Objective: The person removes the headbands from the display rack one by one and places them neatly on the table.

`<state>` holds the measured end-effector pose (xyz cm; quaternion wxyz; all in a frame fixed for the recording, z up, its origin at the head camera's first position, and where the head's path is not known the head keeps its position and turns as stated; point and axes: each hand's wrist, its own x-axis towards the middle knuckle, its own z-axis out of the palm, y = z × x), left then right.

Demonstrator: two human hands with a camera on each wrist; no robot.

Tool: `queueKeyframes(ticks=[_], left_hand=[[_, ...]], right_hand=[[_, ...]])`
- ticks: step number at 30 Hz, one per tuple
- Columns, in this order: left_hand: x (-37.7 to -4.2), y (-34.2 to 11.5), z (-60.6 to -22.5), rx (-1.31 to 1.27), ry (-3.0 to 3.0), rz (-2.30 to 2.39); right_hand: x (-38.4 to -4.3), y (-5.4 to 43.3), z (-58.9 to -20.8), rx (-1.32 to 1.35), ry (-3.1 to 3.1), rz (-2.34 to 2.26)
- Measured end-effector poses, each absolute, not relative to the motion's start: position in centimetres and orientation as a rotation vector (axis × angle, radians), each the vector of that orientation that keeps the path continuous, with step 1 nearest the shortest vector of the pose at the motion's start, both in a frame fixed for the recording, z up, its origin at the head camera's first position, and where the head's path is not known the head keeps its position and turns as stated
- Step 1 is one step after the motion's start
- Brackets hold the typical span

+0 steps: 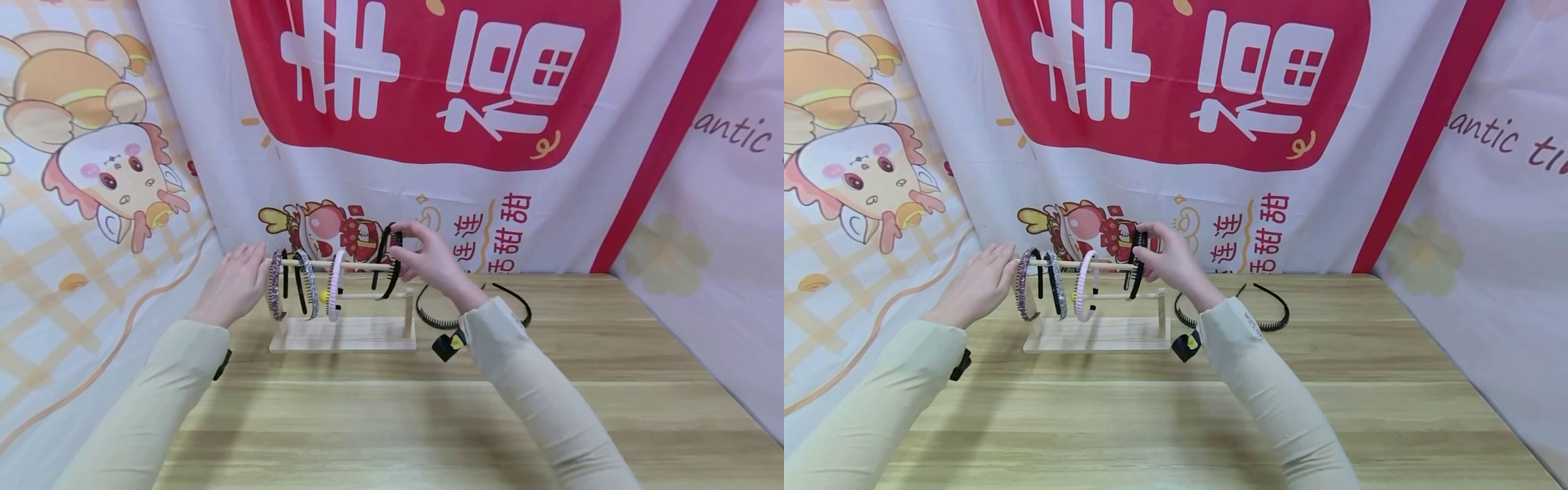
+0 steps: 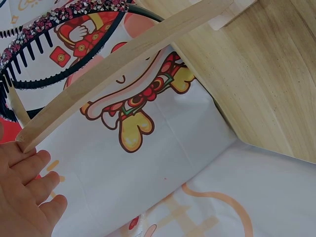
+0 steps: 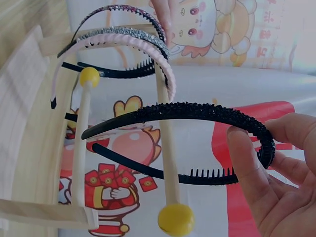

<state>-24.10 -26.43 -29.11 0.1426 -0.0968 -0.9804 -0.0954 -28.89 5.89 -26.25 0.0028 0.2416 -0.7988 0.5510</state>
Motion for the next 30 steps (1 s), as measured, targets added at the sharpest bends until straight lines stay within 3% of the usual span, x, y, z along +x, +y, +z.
queueKeyframes(ticks=[30], left_hand=[[-24.0,-26.5,-29.1,-0.269,-2.829,-0.276]], right_hand=[[-29.5,11.1,-24.7,0.635,-2.441,1.714]])
